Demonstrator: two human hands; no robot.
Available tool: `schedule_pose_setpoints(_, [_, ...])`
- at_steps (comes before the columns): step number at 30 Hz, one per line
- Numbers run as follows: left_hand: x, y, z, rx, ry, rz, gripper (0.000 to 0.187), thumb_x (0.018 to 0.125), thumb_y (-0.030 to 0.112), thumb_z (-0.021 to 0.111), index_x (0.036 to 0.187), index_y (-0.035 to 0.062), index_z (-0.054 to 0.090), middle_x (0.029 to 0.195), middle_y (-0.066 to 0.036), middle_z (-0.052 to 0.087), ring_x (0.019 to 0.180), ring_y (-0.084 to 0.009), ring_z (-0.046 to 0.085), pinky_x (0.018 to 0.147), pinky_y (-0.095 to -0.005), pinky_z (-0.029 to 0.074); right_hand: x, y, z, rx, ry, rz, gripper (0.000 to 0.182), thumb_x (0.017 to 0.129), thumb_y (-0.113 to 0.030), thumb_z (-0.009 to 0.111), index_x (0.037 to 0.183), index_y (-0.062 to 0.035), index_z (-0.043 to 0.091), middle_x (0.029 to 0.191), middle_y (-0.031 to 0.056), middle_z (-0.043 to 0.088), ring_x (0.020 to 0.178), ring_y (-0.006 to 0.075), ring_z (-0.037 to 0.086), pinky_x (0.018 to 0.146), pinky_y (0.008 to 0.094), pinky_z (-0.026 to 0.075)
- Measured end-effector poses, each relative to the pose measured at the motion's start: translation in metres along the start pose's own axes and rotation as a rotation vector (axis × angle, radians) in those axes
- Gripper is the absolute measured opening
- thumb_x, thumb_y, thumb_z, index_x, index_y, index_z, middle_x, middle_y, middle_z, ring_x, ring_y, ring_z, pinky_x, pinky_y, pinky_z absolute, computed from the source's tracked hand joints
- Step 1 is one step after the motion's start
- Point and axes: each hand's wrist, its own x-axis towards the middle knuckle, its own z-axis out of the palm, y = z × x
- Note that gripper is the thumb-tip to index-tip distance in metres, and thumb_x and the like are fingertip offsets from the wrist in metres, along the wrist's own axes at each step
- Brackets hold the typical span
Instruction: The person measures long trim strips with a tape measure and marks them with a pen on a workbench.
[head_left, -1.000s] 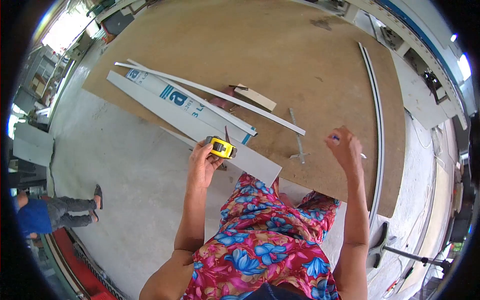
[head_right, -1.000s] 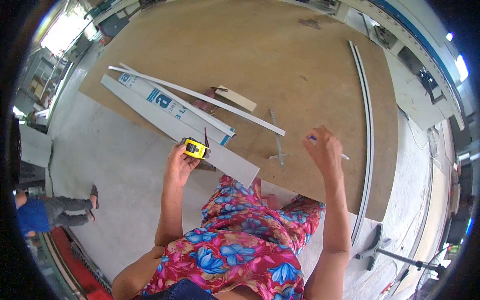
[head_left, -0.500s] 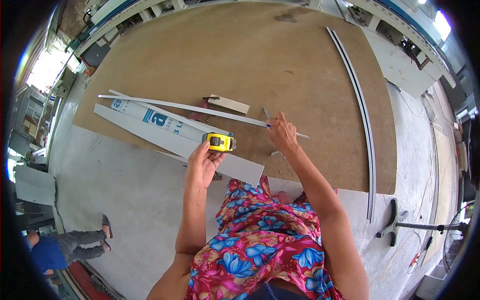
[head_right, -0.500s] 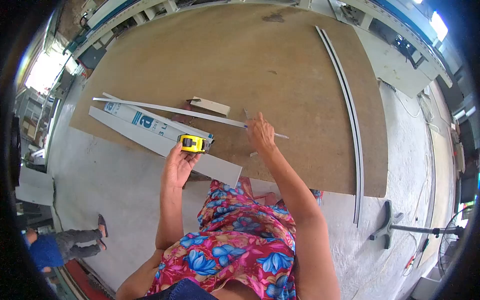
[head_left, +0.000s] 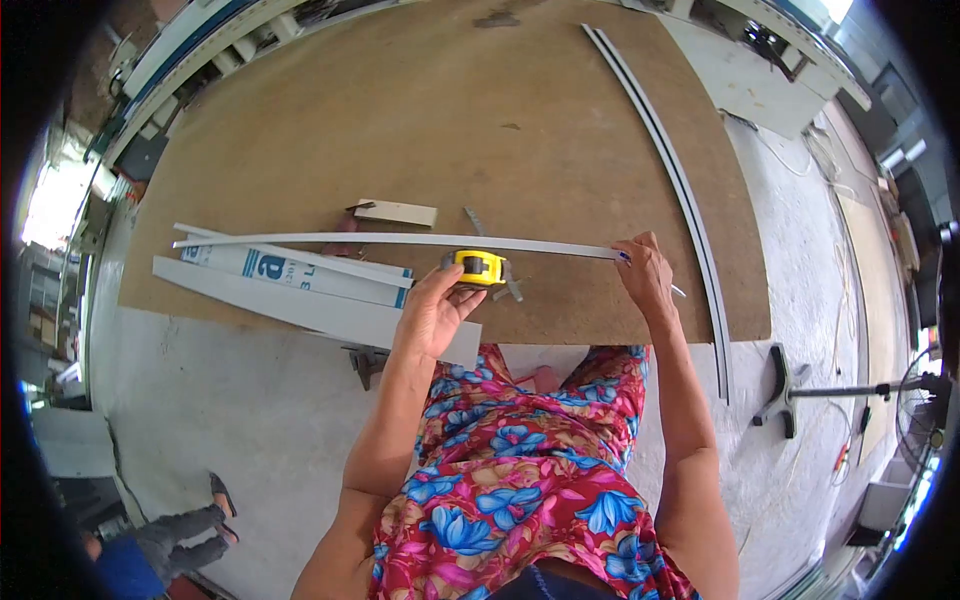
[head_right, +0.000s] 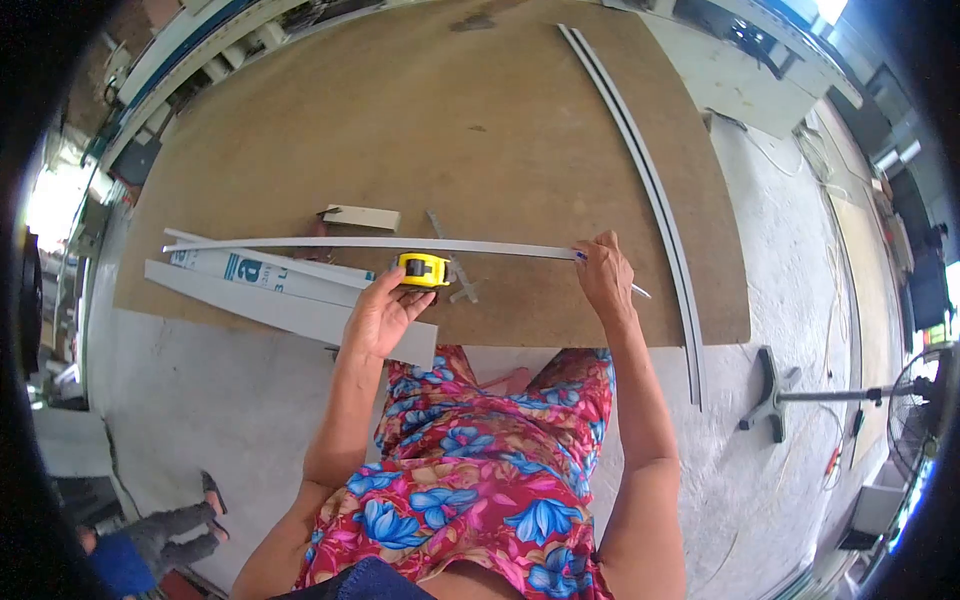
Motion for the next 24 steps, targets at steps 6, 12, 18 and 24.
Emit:
schedule_pose_setpoints(6, [0.027, -0.027, 0.058, 0.148, -0.066, -0.066, 0.029, 0.078, 0.017, 0.068, 0.098, -0.0017, 0.057, 0.094, -0.013, 0.06, 0.088, -0.0196, 0.058, 0.079, -0.0338, 0.051, -0.022, 0.009, -0.006, 0.463, 0.066, 0.073, 0.022, 0.077, -0.02, 0.065, 0.092, -0.0042, 0.066, 0.082, 0.0076, 0.061, 0.071, 0.0206, 0.058, 0.064, 0.0319, 0.047])
schedule_pose_setpoints(12, [0.041, -0.055, 0.081, 0.323, -0.086, -0.059, 0.032, 0.076, 0.018, 0.069, 0.099, -0.0005, 0.056, 0.095, -0.012, 0.06, 0.088, -0.0187, 0.058, 0.078, -0.0328, 0.05, -0.035, -0.035, -0.015, 1.042, -0.305, 0.395, 0.027, 0.085, -0.031, 0.061, 0.09, -0.0045, 0.064, 0.068, -0.003, 0.058, 0.054, 0.0026, 0.039, 0.046, 0.0187, 0.031])
schedule_pose_setpoints(18, [0.05, -0.067, 0.08, 0.501, -0.081, -0.028, 0.041, 0.074, 0.022, 0.073, 0.103, 0.001, 0.053, 0.093, -0.008, 0.059, 0.086, -0.0142, 0.058, 0.075, -0.0287, 0.048, -0.035, -0.017, 0.005, 1.293, -0.353, 0.456, 0.021, 0.085, -0.027, 0.062, 0.086, -0.0062, 0.06, 0.071, -0.0041, 0.055, 0.052, 0.0015, 0.037, 0.043, 0.0185, 0.025])
schedule_pose_setpoints(24, [0.054, -0.078, 0.085, 0.491, -0.19, -0.148, 0.052, 0.07, 0.029, 0.077, 0.105, 0.0015, 0.051, 0.092, -0.007, 0.058, 0.082, -0.0119, 0.057, 0.07, -0.0249, 0.046, -0.032, 0.01, -0.002, 1.328, -0.374, 0.462, 0.024, 0.083, -0.023, 0.063, 0.097, -0.0049, 0.06, 0.074, -0.0033, 0.057, 0.054, 0.0019, 0.04, 0.044, 0.0171, 0.027])
